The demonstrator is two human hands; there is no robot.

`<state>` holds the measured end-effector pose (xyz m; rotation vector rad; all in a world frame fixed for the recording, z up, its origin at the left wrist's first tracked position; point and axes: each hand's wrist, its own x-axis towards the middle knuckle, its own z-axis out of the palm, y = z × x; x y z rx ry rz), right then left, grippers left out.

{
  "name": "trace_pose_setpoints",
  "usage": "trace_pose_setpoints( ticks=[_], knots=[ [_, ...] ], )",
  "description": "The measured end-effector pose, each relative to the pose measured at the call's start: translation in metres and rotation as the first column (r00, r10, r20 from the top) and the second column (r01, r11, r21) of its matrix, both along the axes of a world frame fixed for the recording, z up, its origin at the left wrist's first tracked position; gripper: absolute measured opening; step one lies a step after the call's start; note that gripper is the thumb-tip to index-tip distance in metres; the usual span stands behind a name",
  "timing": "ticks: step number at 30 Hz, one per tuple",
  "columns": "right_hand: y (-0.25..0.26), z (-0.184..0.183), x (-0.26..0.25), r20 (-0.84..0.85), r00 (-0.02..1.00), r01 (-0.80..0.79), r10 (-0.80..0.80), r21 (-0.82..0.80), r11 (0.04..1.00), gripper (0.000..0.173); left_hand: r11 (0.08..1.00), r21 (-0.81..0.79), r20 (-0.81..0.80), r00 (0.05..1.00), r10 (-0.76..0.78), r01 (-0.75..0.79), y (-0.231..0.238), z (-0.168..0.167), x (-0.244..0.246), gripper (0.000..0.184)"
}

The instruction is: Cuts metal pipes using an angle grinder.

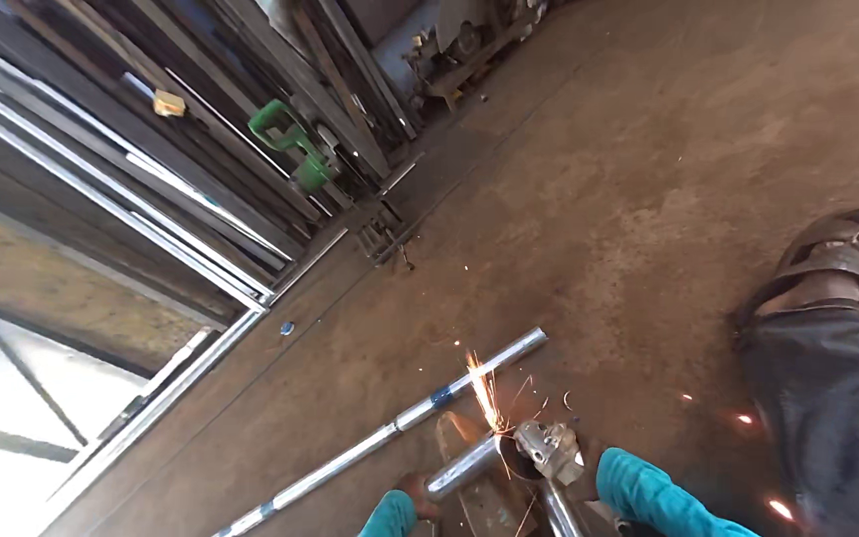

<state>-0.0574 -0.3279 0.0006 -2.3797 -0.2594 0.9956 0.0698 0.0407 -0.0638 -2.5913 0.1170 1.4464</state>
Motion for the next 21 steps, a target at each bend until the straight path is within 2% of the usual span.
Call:
trace_pose_setpoints(
  ticks=[1, 2, 3, 4, 5, 6, 7, 8, 10, 11, 12, 13, 14, 15, 16, 17, 18, 19, 20, 21],
  knots=[
    [0.002, -0.027, -0.006, 0.188, 0.972, 0.116, -0.139, 0.127, 0.985, 0.082, 1.000, 0.001, 0.014, 1.000, 0.005, -0.005, -0.001, 0.001, 0.000, 0.074],
    [0.007, -0.062, -0.008, 0.380, 0.872, 0.206, -0.309, 0.287, 0.936, 0.082, 1.000, 0.010, 0.025, 1.000, 0.008, -0.009, -0.001, 0.002, -0.001, 0.073],
    [0.011, -0.037, 0.002, 0.052, 0.954, 0.285, -0.295, 0.139, 0.948, 0.085, 1.000, 0.015, 0.034, 0.999, 0.016, -0.017, 0.000, 0.001, -0.003, 0.073],
    [0.014, -0.031, 0.013, -0.199, 0.916, 0.359, -0.347, 0.024, 0.933, 0.087, 1.000, 0.012, 0.050, 0.998, 0.023, -0.024, 0.003, -0.002, -0.004, 0.074],
    [0.014, -0.046, 0.014, -0.276, 0.863, 0.439, -0.422, 0.000, 0.898, 0.087, 0.999, 0.005, 0.072, 0.997, 0.038, -0.038, 0.005, -0.004, -0.006, 0.075],
    [0.012, -0.078, 0.005, -0.226, 0.828, 0.536, -0.513, 0.056, 0.842, 0.088, 0.999, -0.003, 0.105, 0.993, 0.054, -0.054, 0.006, -0.005, -0.008, 0.078],
    [0.013, -0.118, -0.007, -0.088, 0.771, 0.636, -0.630, 0.126, 0.761, 0.095, 0.997, -0.010, 0.156, 0.985, 0.073, -0.072, 0.005, -0.004, -0.012, 0.084],
    [0.009, -0.137, -0.009, -0.102, 0.726, 0.687, -0.680, 0.121, 0.716, 0.103, 0.996, -0.009, 0.223, 0.971, 0.091, -0.091, 0.001, 0.000, -0.019, 0.091],
    [-0.001, -0.142, -0.005, -0.168, 0.660, 0.744, -0.732, 0.016, 0.668, 0.110, 0.997, -0.015, 0.379, 0.923, 0.075, -0.075, -0.018, 0.015, -0.038, 0.101],
    [-0.005, -0.140, -0.003, -0.177, 0.618, 0.779, -0.766, 0.009, 0.627, 0.110, 0.995, -0.104, 0.487, 0.871, 0.056, -0.006, -0.029, 0.022, -0.053, 0.095],
    [-0.008, -0.137, -0.002, -0.177, 0.570, 0.818, -0.802, 0.032, 0.575, 0.109, 0.960, -0.243, 0.623, 0.781, 0.046, 0.138, -0.042, 0.025, -0.070, 0.080],
    [-0.011, -0.136, 0.000, -0.178, 0.520, 0.853, -0.835, 0.065, 0.517, 0.109, 0.865, -0.372, 0.735, 0.676, 0.054, 0.336, -0.055, 0.018, -0.084, 0.065],
    [-0.013, -0.137, 0.001, -0.186, 0.466, 0.885, -0.865, 0.096, 0.456, 0.107, 0.764, -0.465, 0.725, 0.687, 0.040, 0.447, -0.070, 0.010, -0.095, 0.059],
    [-0.015, -0.136, 0.002, -0.197, 0.412, 0.911, -0.889, 0.117, 0.396, 0.104, 0.685, -0.546, 0.648, 0.761, -0.019, 0.482, -0.087, 0.003, -0.105, 0.065],
    [-0.016, -0.133, 0.004, -0.213, 0.367, 0.930, -0.906, 0.125, 0.347, 0.100, 0.607, -0.619, 0.566, 0.819, -0.094, 0.498, -0.104, -0.005, -0.112, 0.076],
    [-0.015, -0.129, 0.007, -0.232, 0.314, 0.948, -0.921, 0.132, 0.290, 0.095, 0.578, -0.662, 0.457, 0.868, -0.193, 0.477, -0.122, -0.009, -0.116, 0.087],
    [-0.014, -0.130, 0.008, -0.244, 0.248, 0.966, -0.938, 0.138, 0.219, 0.092, 0.618, -0.643, 0.339, 0.891, -0.301, 0.453, -0.143, -0.003, -0.121, 0.097],
    [-0.012, -0.135, 0.008, -0.258, 0.186, 0.978, -0.948, 0.142, 0.154, 0.091, 0.697, -0.583, 0.197, 0.905, -0.378, 0.418, -0.170, 0.016, -0.126, 0.102],
    [-0.011, -0.142, 0.007, -0.292, 0.119, 0.986, -0.949, 0.145, 0.079, 0.089, 0.763, -0.522, 0.064, 0.910, -0.411, 0.381, -0.199, 0.041, -0.130, 0.102],
    [-0.010, -0.147, 0.005, -0.318, 0.063, 0.990, -0.946, 0.138, 0.020, 0.083, 0.776, -0.501, -0.002, 0.896, -0.445, 0.384, -0.217, 0.051, -0.131, 0.098]
  ],
)
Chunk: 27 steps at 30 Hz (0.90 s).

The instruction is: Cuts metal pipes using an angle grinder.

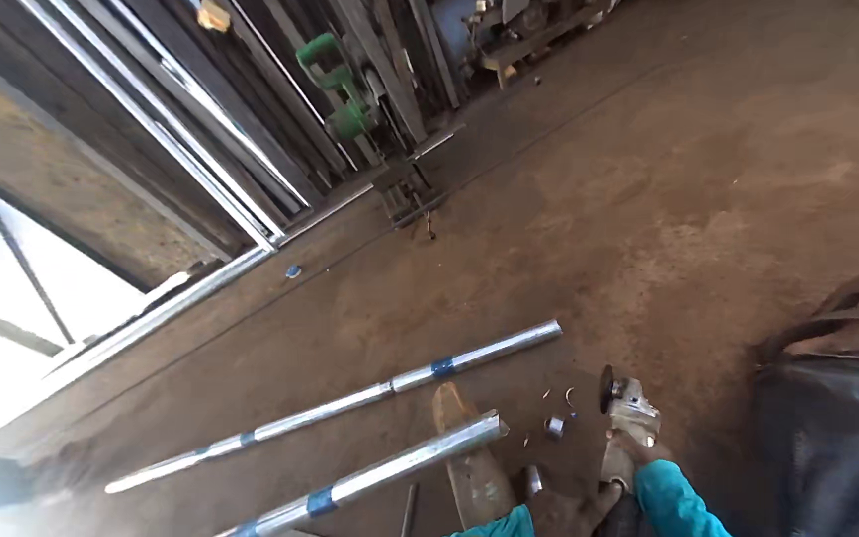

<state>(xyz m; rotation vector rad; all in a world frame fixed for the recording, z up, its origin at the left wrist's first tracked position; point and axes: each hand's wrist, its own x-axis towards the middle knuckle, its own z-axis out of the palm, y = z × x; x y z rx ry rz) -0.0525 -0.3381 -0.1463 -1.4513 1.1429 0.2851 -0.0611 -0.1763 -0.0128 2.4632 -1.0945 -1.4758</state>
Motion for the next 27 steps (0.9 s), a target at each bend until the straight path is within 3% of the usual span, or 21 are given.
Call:
trace_pose_setpoints(
  ticks=[1, 2, 3, 5, 7, 8, 10, 11, 12, 13, 15, 16, 18, 21, 24, 26, 27],
  knots=[
    [-0.001, -0.005, -0.002, -0.006, 0.999, 0.040, -0.040, 0.025, 0.999, 0.077, 0.998, -0.035, 0.002, 0.999, -0.043, 0.043, -0.005, -0.002, -0.001, 0.092],
    [-0.005, -0.011, -0.003, -0.002, 0.997, 0.071, -0.071, 0.044, 0.996, 0.071, 0.980, -0.171, 0.089, 0.993, -0.084, 0.098, 0.003, -0.027, -0.005, 0.087],
    [-0.008, -0.016, -0.004, 0.013, 0.995, 0.099, -0.100, 0.061, 0.993, 0.065, 0.888, -0.444, 0.225, 0.974, -0.020, 0.121, 0.022, -0.077, -0.012, 0.081],
    [-0.018, -0.029, -0.006, 0.086, 0.986, 0.131, -0.141, 0.112, 0.985, 0.051, 0.774, -0.629, 0.231, 0.968, 0.097, 0.072, 0.033, -0.125, -0.020, 0.077],
    [-0.030, -0.049, -0.007, 0.217, 0.961, 0.128, -0.171, 0.199, 0.972, 0.026, 0.785, -0.579, -0.072, 0.973, 0.221, -0.221, 0.029, -0.121, -0.014, 0.084],
    [-0.038, -0.057, -0.007, 0.312, 0.935, 0.089, -0.170, 0.257, 0.962, 0.015, 0.720, -0.539, -0.315, 0.897, 0.309, -0.437, 0.025, -0.119, -0.010, 0.092],
    [-0.046, -0.060, -0.005, 0.439, 0.878, 0.041, -0.192, 0.331, 0.943, 0.015, 0.527, -0.354, -0.697, 0.594, 0.403, -0.773, 0.008, -0.120, -0.005, 0.092],
    [-0.048, -0.059, -0.003, 0.450, 0.876, 0.031, -0.173, 0.305, 0.952, 0.015, 0.480, -0.281, -0.764, 0.496, 0.413, -0.831, -0.002, -0.119, -0.004, 0.086],
    [-0.050, -0.060, -0.003, 0.416, 0.902, 0.019, -0.114, 0.227, 0.974, 0.015, 0.481, -0.260, -0.759, 0.485, 0.435, -0.837, -0.011, -0.121, -0.004, 0.086],
    [-0.052, -0.058, -0.003, 0.320, 0.947, -0.043, 0.010, 0.096, 0.994, 0.018, 0.518, -0.268, -0.695, 0.536, 0.480, -0.812, -0.019, -0.123, -0.005, 0.093],
    [-0.053, -0.053, -0.007, 0.094, 0.960, -0.257, 0.265, -0.091, 0.962, 0.064, 0.694, -0.254, -0.420, 0.724, 0.548, -0.673, -0.030, -0.124, -0.009, 0.110],
    [-0.051, -0.050, -0.008, 0.011, 0.935, -0.348, 0.354, -0.163, 0.923, 0.082, 0.783, -0.215, -0.294, 0.803, 0.519, -0.584, -0.034, -0.122, -0.008, 0.113],
    [-0.046, -0.039, -0.009, -0.178, 0.882, -0.468, 0.436, -0.242, 0.850, 0.100, 0.884, -0.174, -0.264, 0.885, 0.383, -0.434, -0.036, -0.116, -0.002, 0.105],
    [-0.050, -0.033, -0.011, -0.459, 0.749, -0.633, 0.478, -0.280, 0.722, 0.102, 0.881, -0.303, -0.539, 0.827, 0.157, -0.364, -0.019, -0.100, 0.008, 0.060],
    [-0.048, -0.037, -0.020, -0.538, 0.687, -0.708, 0.489, -0.340, 0.619, 0.105, 0.831, -0.320, -0.731, 0.676, 0.089, -0.456, 0.034, -0.061, 0.028, 0.049],
    [-0.041, -0.027, -0.020, -0.553, 0.665, -0.729, 0.503, -0.333, 0.598, 0.107, 0.731, -0.393, -0.618, 0.749, 0.240, -0.558, 0.085, -0.035, 0.040, 0.048],
    [-0.040, -0.026, -0.020, -0.557, 0.663, -0.729, 0.500, -0.327, 0.601, 0.108, 0.695, -0.446, -0.451, 0.812, 0.369, -0.564, 0.111, -0.022, 0.047, 0.048]
  ],
)
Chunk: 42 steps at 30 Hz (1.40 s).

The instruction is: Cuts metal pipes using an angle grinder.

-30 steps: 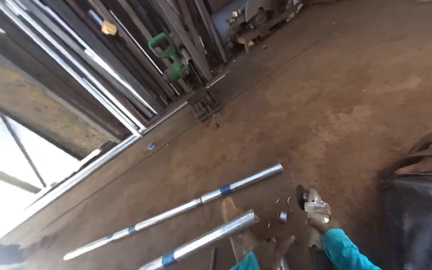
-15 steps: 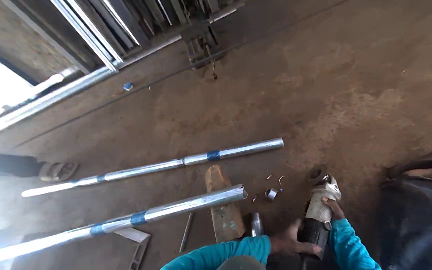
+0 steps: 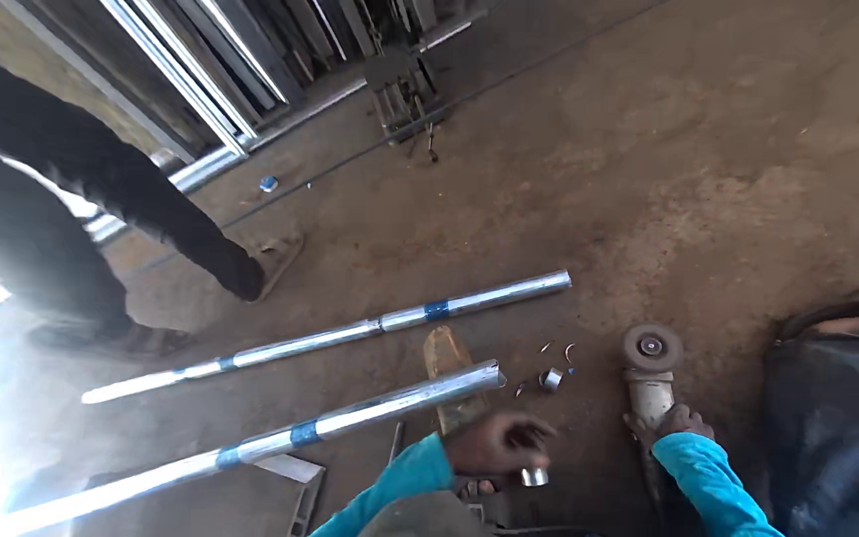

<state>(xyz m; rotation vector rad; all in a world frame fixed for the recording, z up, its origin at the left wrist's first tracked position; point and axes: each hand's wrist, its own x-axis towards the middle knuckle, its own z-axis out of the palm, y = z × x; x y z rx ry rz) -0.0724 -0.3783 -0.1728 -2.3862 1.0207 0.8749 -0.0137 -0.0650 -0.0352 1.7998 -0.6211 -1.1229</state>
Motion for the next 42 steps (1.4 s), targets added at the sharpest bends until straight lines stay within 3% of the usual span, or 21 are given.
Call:
trace_pose_setpoints(
  ticks=[2, 3, 4, 6, 8, 10, 12, 14, 15, 16, 17, 18, 20, 23, 24, 25, 29, 32, 35, 37, 42],
  knots=[
    [-0.003, -0.012, -0.004, 0.022, 1.000, 0.020, -0.020, -0.020, 1.000, 0.109, 0.957, 0.200, 0.442, 0.891, 0.104, -0.211, 0.052, 0.008, 0.018, 0.052],
    [-0.003, -0.019, -0.008, 0.033, 0.999, 0.017, -0.016, -0.043, 0.999, 0.110, 0.903, 0.309, 0.566, 0.821, 0.077, -0.298, 0.078, 0.007, 0.028, 0.058],
    [-0.001, -0.017, -0.011, 0.031, 1.000, 0.006, -0.004, -0.066, 0.998, 0.109, 0.833, 0.434, 0.587, 0.809, 0.028, -0.343, 0.102, 0.004, 0.038, 0.069],
    [0.014, 0.009, -0.018, 0.041, 0.998, -0.051, 0.056, -0.107, 0.993, 0.109, 0.699, 0.646, 0.469, 0.882, -0.046, -0.307, 0.139, -0.013, 0.055, 0.089],
    [0.040, 0.046, -0.027, 0.085, 0.980, -0.172, 0.178, -0.075, 0.982, 0.104, 0.570, 0.796, 0.327, 0.937, -0.123, -0.203, 0.148, -0.026, 0.059, 0.084],
    [0.080, 0.068, -0.029, 0.079, 0.952, -0.302, 0.297, 0.074, 0.950, 0.098, 0.450, 0.879, 0.262, 0.948, -0.179, -0.158, 0.139, -0.027, 0.052, 0.074],
    [0.128, 0.055, -0.030, 0.013, 0.946, -0.314, 0.325, 0.302, 0.900, 0.095, 0.373, 0.908, 0.279, 0.940, -0.199, -0.190, 0.132, -0.026, 0.031, 0.071],
    [0.169, 0.022, -0.031, -0.001, 0.967, -0.233, 0.253, 0.387, 0.892, 0.095, 0.406, 0.841, 0.470, 0.855, -0.220, -0.358, 0.136, -0.039, 0.001, 0.066],
    [0.182, 0.010, -0.030, -0.003, 0.975, -0.202, 0.220, 0.381, 0.902, 0.094, 0.472, 0.731, 0.640, 0.734, -0.228, -0.492, 0.141, -0.051, -0.016, 0.061],
    [0.189, 0.003, -0.029, -0.008, 0.980, -0.182, 0.199, 0.365, 0.913, 0.093, 0.557, 0.561, 0.811, 0.542, -0.222, -0.612, 0.144, -0.064, -0.031, 0.054],
    [0.191, -0.002, -0.028, -0.013, 0.985, -0.156, 0.172, 0.365, 0.918, 0.090, 0.625, 0.389, 0.918, 0.338, -0.206, -0.677, 0.147, -0.077, -0.039, 0.049],
    [0.188, -0.004, -0.029, -0.013, 0.991, -0.116, 0.131, 0.390, 0.913, 0.086, 0.656, 0.273, 0.962, 0.194, -0.193, -0.703, 0.149, -0.087, -0.042, 0.045],
    [0.169, -0.014, -0.042, 0.058, 0.996, 0.029, -0.071, 0.540, 0.841, 0.066, 0.666, 0.179, 0.981, 0.077, -0.180, -0.724, 0.151, -0.098, -0.044, 0.041],
    [0.140, 0.002, -0.056, -0.005, 0.865, 0.298, -0.501, 0.809, 0.507, 0.038, 0.661, 0.191, 0.979, 0.095, -0.178, -0.726, 0.152, -0.099, -0.040, 0.045],
    [0.134, 0.013, -0.055, -0.002, 0.814, 0.303, -0.581, 0.855, 0.421, 0.037, 0.661, 0.211, 0.976, 0.123, -0.177, -0.721, 0.152, -0.096, -0.038, 0.048],
    [0.131, 0.023, -0.050, 0.046, 0.787, 0.258, -0.615, 0.881, 0.397, 0.041, 0.656, 0.238, 0.971, 0.164, -0.173, -0.716, 0.151, -0.094, -0.036, 0.050],
    [0.133, 0.036, -0.021, 0.465, 0.772, -0.113, -0.433, 0.771, 0.627, 0.074, 0.644, 0.304, 0.952, 0.249, -0.177, -0.702, 0.148, -0.087, -0.034, 0.053],
    [0.149, 0.029, -0.009, 0.609, 0.701, -0.281, -0.372, 0.714, 0.641, 0.071, 0.641, 0.316, 0.947, 0.270, -0.172, -0.700, 0.148, -0.085, -0.031, 0.053],
    [0.151, 0.028, -0.011, 0.591, 0.668, -0.315, -0.452, 0.775, 0.547, 0.062, 0.627, 0.367, 0.926, 0.337, -0.171, -0.688, 0.149, -0.080, -0.030, 0.055],
    [0.149, 0.031, -0.012, 0.559, 0.660, -0.289, -0.502, 0.805, 0.518, 0.050, 0.625, 0.366, 0.926, 0.333, -0.176, -0.689, 0.149, -0.081, -0.029, 0.055],
    [0.145, 0.033, -0.008, 0.542, 0.689, -0.247, -0.482, 0.800, 0.546, 0.036, 0.646, 0.261, 0.965, 0.193, -0.175, -0.718, 0.151, -0.094, -0.032, 0.052]
  ],
)
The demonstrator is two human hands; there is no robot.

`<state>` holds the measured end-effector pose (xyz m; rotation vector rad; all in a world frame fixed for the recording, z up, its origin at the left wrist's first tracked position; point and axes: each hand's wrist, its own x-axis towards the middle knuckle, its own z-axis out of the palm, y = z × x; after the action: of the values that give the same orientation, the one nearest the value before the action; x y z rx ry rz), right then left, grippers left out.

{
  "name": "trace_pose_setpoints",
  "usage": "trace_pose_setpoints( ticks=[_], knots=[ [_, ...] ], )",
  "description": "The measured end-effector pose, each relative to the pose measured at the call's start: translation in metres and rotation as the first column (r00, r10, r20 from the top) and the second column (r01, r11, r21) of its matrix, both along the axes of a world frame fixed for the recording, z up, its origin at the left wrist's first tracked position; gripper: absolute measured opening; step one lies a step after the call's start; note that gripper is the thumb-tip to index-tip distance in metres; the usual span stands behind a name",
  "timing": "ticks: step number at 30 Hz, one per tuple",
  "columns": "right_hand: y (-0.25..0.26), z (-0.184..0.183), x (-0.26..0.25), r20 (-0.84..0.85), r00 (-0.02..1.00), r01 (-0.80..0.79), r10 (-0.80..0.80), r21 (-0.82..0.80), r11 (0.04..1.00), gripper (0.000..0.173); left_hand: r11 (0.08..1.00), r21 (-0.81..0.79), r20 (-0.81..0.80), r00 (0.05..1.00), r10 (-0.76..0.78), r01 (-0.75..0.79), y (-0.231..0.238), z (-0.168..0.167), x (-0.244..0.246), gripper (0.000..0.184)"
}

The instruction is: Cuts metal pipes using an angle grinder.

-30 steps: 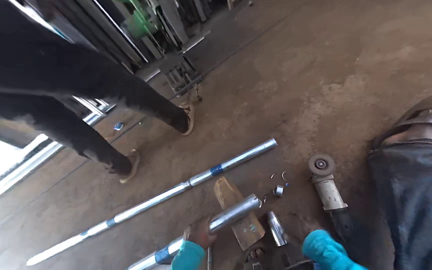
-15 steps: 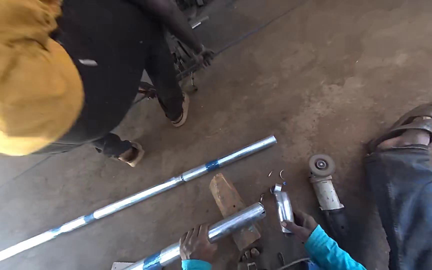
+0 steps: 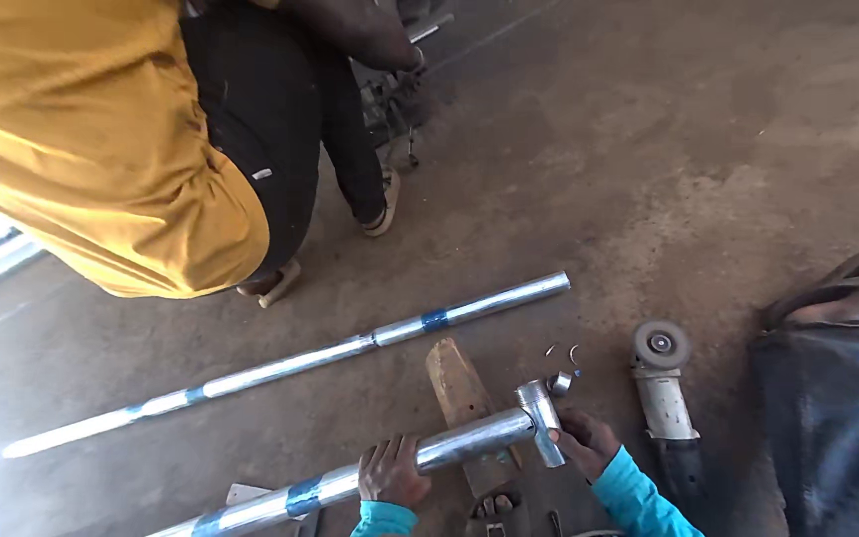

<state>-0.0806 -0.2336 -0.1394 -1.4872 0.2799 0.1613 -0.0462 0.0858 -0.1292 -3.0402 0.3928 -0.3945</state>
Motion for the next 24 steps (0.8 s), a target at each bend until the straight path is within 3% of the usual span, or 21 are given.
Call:
trace_pose_setpoints(
  ticks=[4, 9, 15, 21, 24],
  knots=[
    [0.001, -0.005, -0.003, 0.015, 1.000, 0.011, -0.011, 0.009, 1.000, 0.039, 1.000, -0.007, 0.152, 0.988, -0.004, 0.005, 0.003, -0.015, -0.006, 0.038],
    [-0.001, -0.011, -0.005, 0.100, 0.994, -0.038, 0.035, 0.026, 0.999, 0.050, 0.997, -0.072, 0.205, 0.978, 0.044, -0.029, -0.002, -0.022, -0.018, 0.031],
    [-0.006, -0.015, -0.007, 0.113, 0.988, -0.098, 0.101, -0.028, 0.995, 0.057, 0.986, -0.159, 0.288, 0.953, 0.098, -0.054, -0.007, -0.032, -0.037, 0.035],
    [-0.010, -0.014, -0.002, 0.120, 0.986, -0.108, 0.120, -0.103, 0.989, 0.053, 0.986, -0.161, 0.219, 0.972, 0.087, -0.052, -0.010, -0.023, -0.026, 0.034],
    [-0.010, -0.008, 0.003, 0.103, 0.985, -0.120, 0.141, -0.186, 0.975, 0.052, 0.989, -0.114, 0.023, 0.995, 0.093, -0.090, -0.012, -0.003, -0.017, 0.040]
  ],
)
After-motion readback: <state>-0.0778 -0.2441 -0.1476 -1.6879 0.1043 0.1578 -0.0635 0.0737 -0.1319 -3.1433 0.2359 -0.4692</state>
